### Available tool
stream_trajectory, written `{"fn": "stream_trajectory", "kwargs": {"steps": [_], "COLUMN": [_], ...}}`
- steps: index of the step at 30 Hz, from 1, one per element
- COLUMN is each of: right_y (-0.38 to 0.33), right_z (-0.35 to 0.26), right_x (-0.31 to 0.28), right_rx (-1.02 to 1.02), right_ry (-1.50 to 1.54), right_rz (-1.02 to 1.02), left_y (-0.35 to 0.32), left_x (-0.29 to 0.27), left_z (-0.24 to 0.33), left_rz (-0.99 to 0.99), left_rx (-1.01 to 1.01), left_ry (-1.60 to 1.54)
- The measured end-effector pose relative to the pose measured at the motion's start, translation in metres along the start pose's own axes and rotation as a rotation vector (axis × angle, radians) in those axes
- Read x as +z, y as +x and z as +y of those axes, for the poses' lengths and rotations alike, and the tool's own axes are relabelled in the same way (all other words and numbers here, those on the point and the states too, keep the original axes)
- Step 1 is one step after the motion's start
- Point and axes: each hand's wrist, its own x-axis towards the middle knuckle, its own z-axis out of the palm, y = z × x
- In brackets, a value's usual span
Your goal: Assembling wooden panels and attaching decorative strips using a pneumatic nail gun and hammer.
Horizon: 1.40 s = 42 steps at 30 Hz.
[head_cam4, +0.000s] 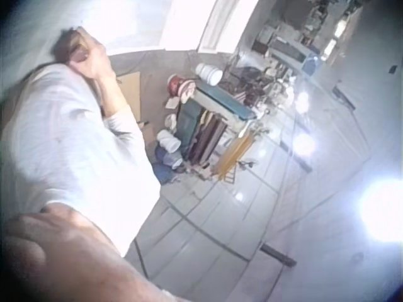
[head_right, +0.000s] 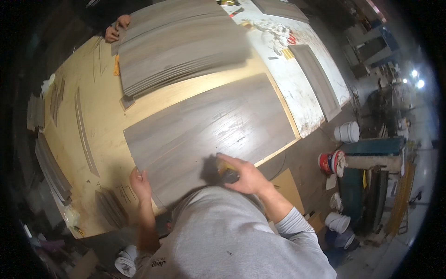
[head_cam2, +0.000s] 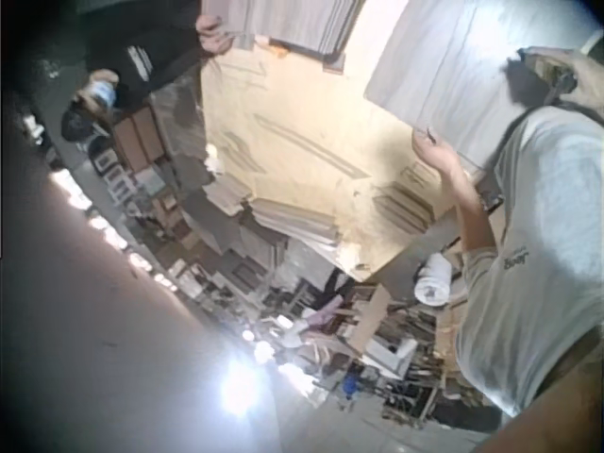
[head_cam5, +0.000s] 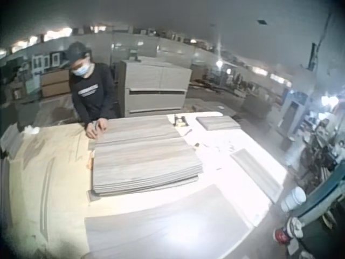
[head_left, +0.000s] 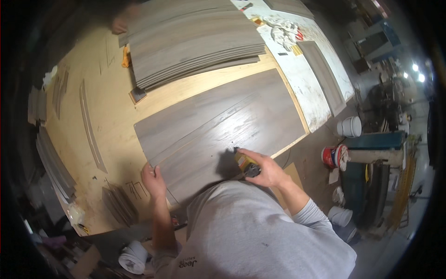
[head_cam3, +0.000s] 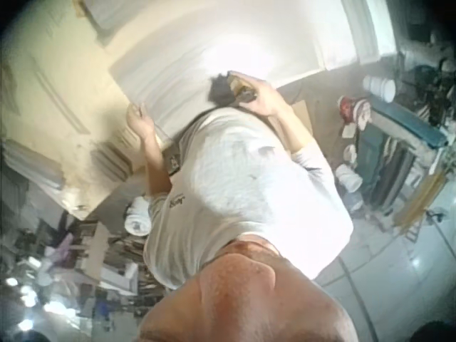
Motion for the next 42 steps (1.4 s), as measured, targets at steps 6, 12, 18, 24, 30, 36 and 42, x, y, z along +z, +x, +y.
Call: {"fn": "stream_trajectory", "kwargs": {"steps": [6,12,18,24,30,36,42], "right_y": [-0.013,0.036,0.079,0.124,0.113,0.07,0.053], "right_z": [0.074,0.192,0.225,0.206,0.203,0.17,0.136], "right_x": [-0.08,-0.17,-0.188,-0.088,-0.09,-0.132,-0.156], "right_rx": [0.212,0.284,0.114,0.355,0.263,-0.072,-0.06], "right_ry": [-0.099,-0.341,-0.705,-0.196,0.188,0.584,0.524], "right_rz": [0.208,0.421,0.536,0.401,0.626,0.618,0.609], "left_y": [-0.043,-0.093,-0.103,-0.082,-0.069,-0.072,-0.064], "left_x": [0.002,0.014,0.007,0.022,0.035,-0.01,-0.011], "left_z": [-0.001,-0.029,0.029,0.025,0.078,0.111,0.203], "left_rz": [-0.073,0.09,0.045,0.184,0.437,0.559,0.65], "left_rx": [-0.173,-0.251,-0.201,-0.564,-0.543,-0.476,-0.51], "left_ry": [0.198,0.083,0.43,-0.347,-0.564,-0.882,-0.678]}}
